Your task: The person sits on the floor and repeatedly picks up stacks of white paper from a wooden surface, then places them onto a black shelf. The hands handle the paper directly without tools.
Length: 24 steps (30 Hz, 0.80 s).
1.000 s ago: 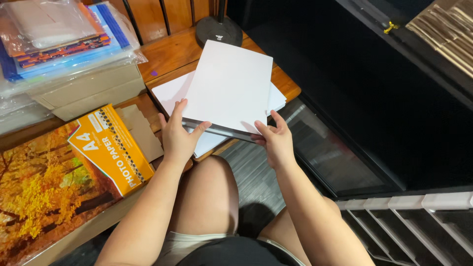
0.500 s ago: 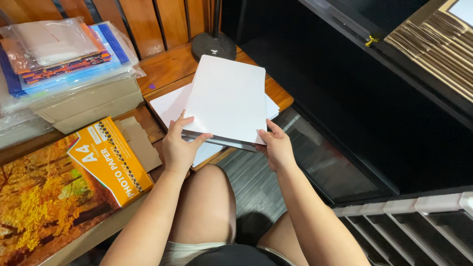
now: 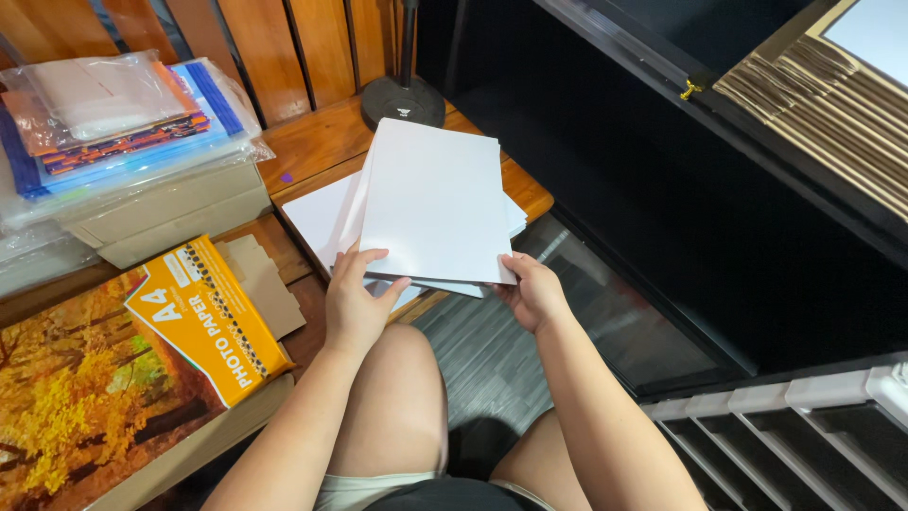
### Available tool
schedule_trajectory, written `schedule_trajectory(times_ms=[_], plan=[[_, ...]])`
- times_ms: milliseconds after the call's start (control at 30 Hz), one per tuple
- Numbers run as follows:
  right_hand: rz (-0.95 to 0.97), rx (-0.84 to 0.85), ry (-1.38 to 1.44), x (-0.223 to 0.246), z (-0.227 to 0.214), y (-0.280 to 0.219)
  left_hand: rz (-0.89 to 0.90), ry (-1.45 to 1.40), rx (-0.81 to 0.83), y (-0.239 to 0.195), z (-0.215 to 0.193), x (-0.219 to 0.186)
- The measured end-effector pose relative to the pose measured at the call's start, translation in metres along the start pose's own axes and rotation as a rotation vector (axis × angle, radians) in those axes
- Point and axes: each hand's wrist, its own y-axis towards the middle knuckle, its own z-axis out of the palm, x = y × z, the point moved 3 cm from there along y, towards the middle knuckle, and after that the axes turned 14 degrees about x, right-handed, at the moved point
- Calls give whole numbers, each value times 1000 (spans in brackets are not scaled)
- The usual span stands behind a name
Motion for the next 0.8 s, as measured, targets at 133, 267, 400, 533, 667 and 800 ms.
schedule_trajectory(times_ms=[133,267,400,533,667,800], plan=[[21,64,-47,-6,-17,18,26,11,-5,1,-6,-8],[-1,149,-147,-3,-19,22,75,52,-1,1,-9,-7],[-89,232,-186,8,-10,7,84,24,-13,4,-11,-9],[-178,211,-192,13,-6,3,76,-17,-28,6,-15,-9],[-248,382,-166,45,14,-22,63,-94,21,14,-35,-32],[-254,328,-196,79,38,-64,-6,-115,59,14,-54,-61]])
